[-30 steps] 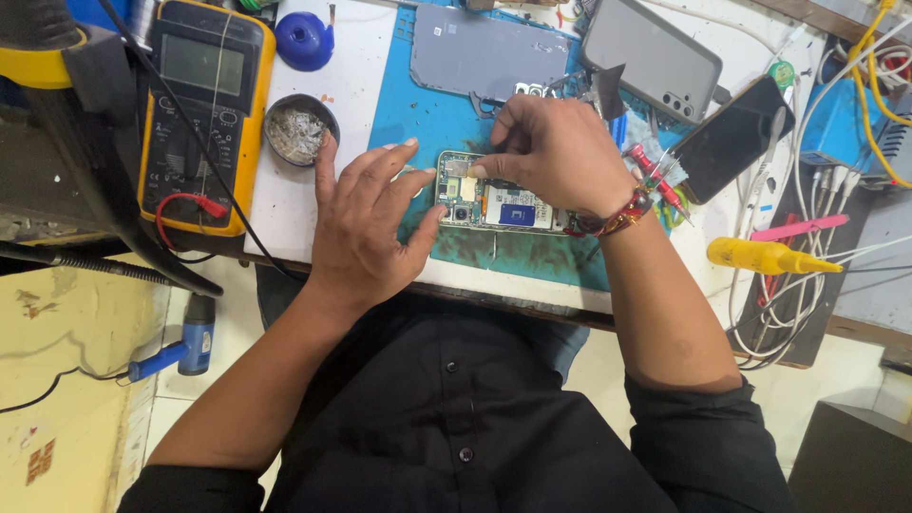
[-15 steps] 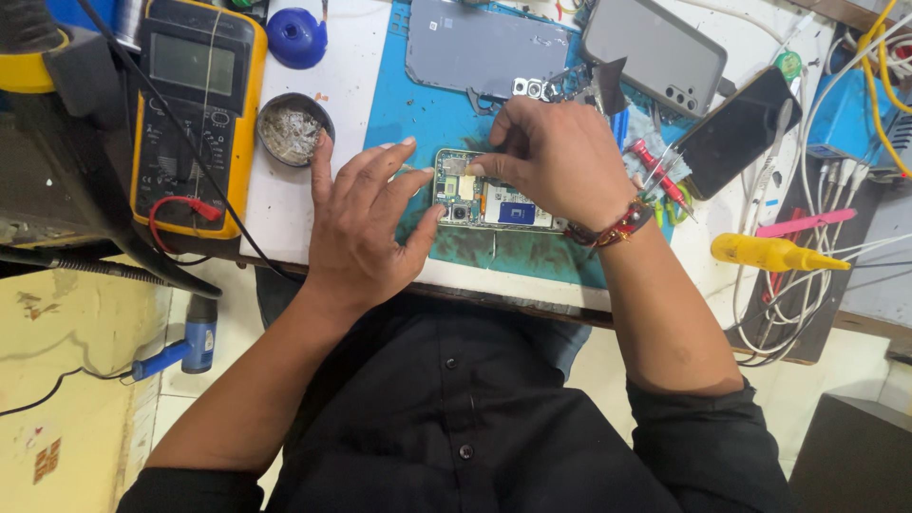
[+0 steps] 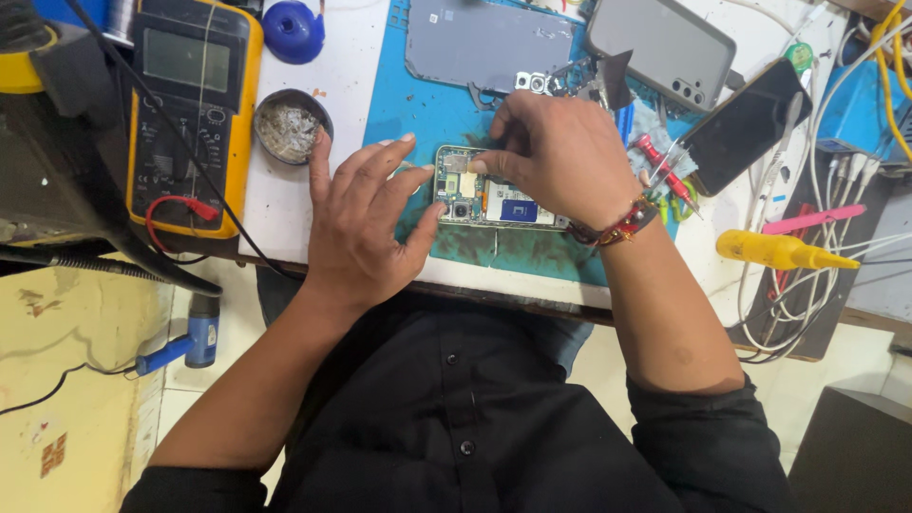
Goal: The person uses a magnifying glass and a blue plastic tool to work on a disassembled mobile phone motherboard. They then use tweezers to place a small metal bracket onto the board.
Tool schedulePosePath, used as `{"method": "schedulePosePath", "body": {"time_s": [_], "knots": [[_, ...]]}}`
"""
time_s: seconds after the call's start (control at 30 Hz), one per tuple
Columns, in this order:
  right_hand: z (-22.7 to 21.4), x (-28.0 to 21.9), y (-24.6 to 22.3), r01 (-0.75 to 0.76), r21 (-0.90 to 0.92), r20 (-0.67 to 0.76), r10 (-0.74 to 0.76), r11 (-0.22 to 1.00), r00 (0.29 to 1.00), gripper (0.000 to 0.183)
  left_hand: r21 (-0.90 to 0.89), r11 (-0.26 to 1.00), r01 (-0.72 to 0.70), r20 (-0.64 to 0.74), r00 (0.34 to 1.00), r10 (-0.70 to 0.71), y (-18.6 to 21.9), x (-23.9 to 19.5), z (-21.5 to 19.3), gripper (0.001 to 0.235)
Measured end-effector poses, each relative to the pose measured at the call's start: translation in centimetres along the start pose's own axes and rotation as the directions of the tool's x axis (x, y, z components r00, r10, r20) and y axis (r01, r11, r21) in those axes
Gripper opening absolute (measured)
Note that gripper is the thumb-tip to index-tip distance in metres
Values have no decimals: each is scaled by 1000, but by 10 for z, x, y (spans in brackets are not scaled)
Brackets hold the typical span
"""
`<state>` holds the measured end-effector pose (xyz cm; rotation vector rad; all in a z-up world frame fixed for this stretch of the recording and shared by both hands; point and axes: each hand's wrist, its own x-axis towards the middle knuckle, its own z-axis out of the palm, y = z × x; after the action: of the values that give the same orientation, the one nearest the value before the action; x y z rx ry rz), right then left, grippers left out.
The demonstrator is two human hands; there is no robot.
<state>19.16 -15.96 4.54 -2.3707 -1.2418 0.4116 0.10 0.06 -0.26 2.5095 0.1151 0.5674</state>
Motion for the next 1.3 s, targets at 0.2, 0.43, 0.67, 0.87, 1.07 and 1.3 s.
{"method": "schedulePosePath", "body": {"time_s": [0.2,0.43,0.67,0.87,1.07,1.3], "knots": [[-7,4,-5,17,-44,2,-17,999,1000,32,8,1000,-1,-2,1000,1,0,2,-1,35],[-14,2,2,125,-23,24,-125,992,992,20,14,1000,3,-8,1000,-3,3,2,-1,35],[-14,-55,22,-46,436,-468,270,899,842,12,68,996,-61,2,998,61,7,4,0,33],[9,-96,31,-107,376,-581,325,920,747,13,17,973,-229,115,967,225,35,17,25,36],[13,-92,36,-98,207,-616,207,973,760,21,186,904,-384,280,903,326,55,40,47,58],[17,-87,40,-123,105,-604,162,987,780,35,262,898,-354,310,912,270,55,38,54,63]]}}
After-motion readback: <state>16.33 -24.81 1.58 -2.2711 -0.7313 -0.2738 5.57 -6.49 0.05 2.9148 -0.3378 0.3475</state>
